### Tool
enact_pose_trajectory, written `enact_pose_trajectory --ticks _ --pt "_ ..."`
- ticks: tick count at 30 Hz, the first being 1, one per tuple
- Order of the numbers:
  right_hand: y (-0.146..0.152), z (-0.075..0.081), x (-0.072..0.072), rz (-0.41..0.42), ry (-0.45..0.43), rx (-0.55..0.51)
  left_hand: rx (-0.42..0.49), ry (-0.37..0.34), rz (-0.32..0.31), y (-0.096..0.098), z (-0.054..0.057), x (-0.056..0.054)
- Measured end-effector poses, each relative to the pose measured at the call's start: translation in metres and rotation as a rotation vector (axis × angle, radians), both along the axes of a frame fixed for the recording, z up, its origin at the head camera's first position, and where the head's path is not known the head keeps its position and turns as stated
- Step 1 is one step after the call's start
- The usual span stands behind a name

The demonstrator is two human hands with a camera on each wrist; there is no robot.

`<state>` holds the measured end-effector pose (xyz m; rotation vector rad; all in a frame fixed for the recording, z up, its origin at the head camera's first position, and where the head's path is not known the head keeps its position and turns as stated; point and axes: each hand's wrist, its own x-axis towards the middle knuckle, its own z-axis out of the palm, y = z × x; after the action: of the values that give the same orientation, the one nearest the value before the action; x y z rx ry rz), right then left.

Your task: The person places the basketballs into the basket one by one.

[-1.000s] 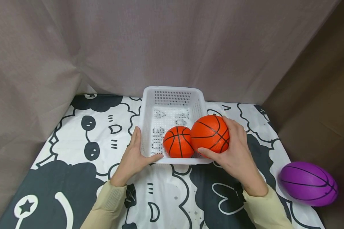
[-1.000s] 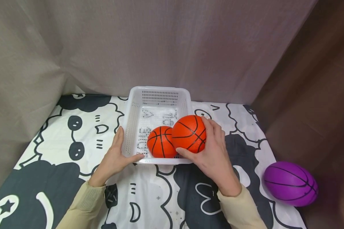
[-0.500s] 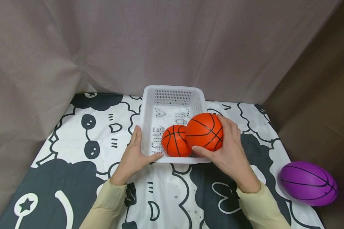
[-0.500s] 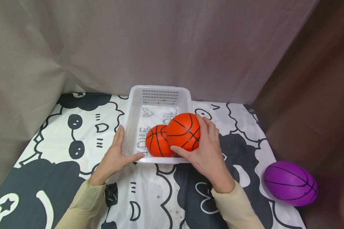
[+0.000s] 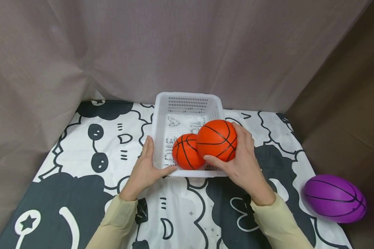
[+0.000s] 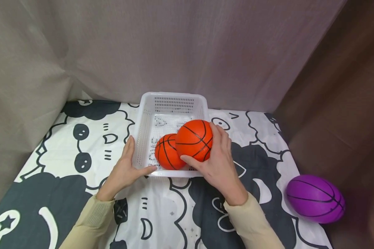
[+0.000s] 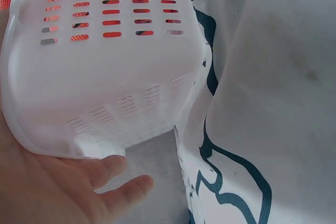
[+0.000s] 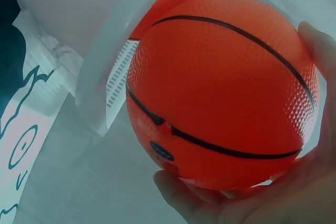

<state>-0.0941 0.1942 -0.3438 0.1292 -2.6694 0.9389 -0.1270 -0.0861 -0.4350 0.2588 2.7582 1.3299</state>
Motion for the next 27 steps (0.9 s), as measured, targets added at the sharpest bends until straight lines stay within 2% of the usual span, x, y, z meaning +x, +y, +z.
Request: enact_pose_trajectory --ticks 5,11,14,21,27 --pt "-0.002 -0.002 -0.004 0.006 -0.006 -0.03 0.001 0.003 -0.004 0.0 0.0 0.001" --pt "-0.004 -0.005 -0.007 -0.016 -0.086 -0.009 0.002 0.012 -0.002 0.0 0.0 0.0" --pt "-0.003 -0.008 -0.008 -0.005 -0.113 0.026 0.003 -0.003 0.003 0.001 0.0 0.0" --pt "0.004 -0.015 -0.008 0.078 -0.12 0.146 0.001 -0.031 -0.001 0.0 0.0 0.0" --pt "0.012 -0.017 -0.007 0.041 -0.175 0.177 0.002 -0.027 -0.003 0.0 -0.001 0.0"
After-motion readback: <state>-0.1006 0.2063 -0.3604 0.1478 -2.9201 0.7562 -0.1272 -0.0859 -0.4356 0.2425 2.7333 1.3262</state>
